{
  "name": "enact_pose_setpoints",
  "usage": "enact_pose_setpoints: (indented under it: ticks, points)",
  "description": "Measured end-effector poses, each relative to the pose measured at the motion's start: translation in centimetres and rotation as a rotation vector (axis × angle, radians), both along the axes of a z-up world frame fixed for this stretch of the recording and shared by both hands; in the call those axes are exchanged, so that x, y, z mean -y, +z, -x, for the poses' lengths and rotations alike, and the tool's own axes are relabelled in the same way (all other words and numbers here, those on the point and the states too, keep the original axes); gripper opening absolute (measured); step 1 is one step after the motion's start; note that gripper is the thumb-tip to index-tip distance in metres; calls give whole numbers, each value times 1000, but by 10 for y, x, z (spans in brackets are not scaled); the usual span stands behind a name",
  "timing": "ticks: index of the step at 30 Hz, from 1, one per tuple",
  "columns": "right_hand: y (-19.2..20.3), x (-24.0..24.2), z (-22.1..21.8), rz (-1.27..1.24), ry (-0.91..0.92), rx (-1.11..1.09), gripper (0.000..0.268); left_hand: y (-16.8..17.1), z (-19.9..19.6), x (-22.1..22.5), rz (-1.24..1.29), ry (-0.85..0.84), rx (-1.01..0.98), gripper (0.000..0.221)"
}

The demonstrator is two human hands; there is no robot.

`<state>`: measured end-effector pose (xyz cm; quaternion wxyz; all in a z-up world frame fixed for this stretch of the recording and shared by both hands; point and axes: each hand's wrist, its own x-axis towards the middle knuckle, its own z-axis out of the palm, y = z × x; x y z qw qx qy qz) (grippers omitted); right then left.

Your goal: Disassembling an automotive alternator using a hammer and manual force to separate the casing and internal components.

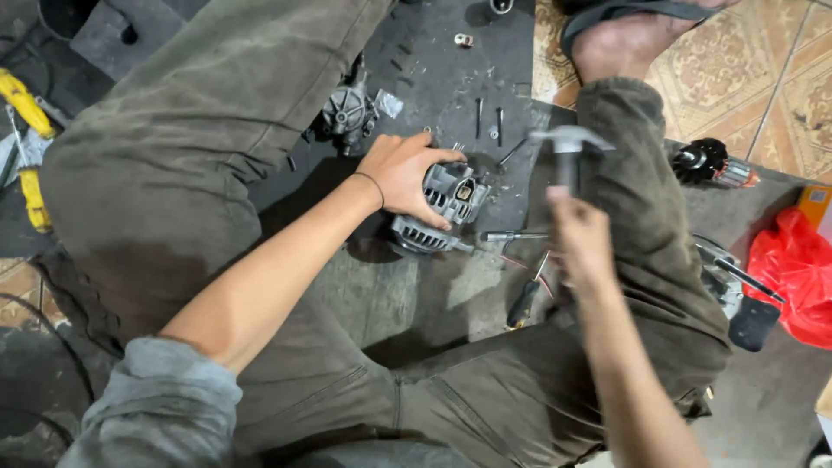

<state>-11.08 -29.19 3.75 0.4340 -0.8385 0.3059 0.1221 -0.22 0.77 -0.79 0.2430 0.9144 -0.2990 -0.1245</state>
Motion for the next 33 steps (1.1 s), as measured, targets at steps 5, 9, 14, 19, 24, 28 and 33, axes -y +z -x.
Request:
enact_pose_setpoints:
  ticks: [5, 9, 14, 19, 24, 28, 33]
  points:
    - [-17, -67, -23, -238, -73, -37, 41, -2, 3, -2, -1, -18, 7, 113]
    - [-20, -96, -34, -306, -124, -9, 38, 23, 2, -8, -46, -69, -112, 116]
    - [-36, -93, -29, -315, -132, 35, 38, 39, 13, -15, 109, 310, -479, 80]
    - [-51, -90, -30, -313, -147, 120, 37, -35, 65, -19, 259, 889, -821, 84]
    - [-68, -83, -28, -193, -79, 124, 43, 9, 93, 1, 296, 1012, -861, 95]
    - [-67, -85, -20, -185, -86, 96, 48, -3, 97, -6, 391, 1105, -881, 90]
    - [-54, -92, -23, -82, -6, 29, 62, 12, 85, 15, 686, 1317, -937, 75]
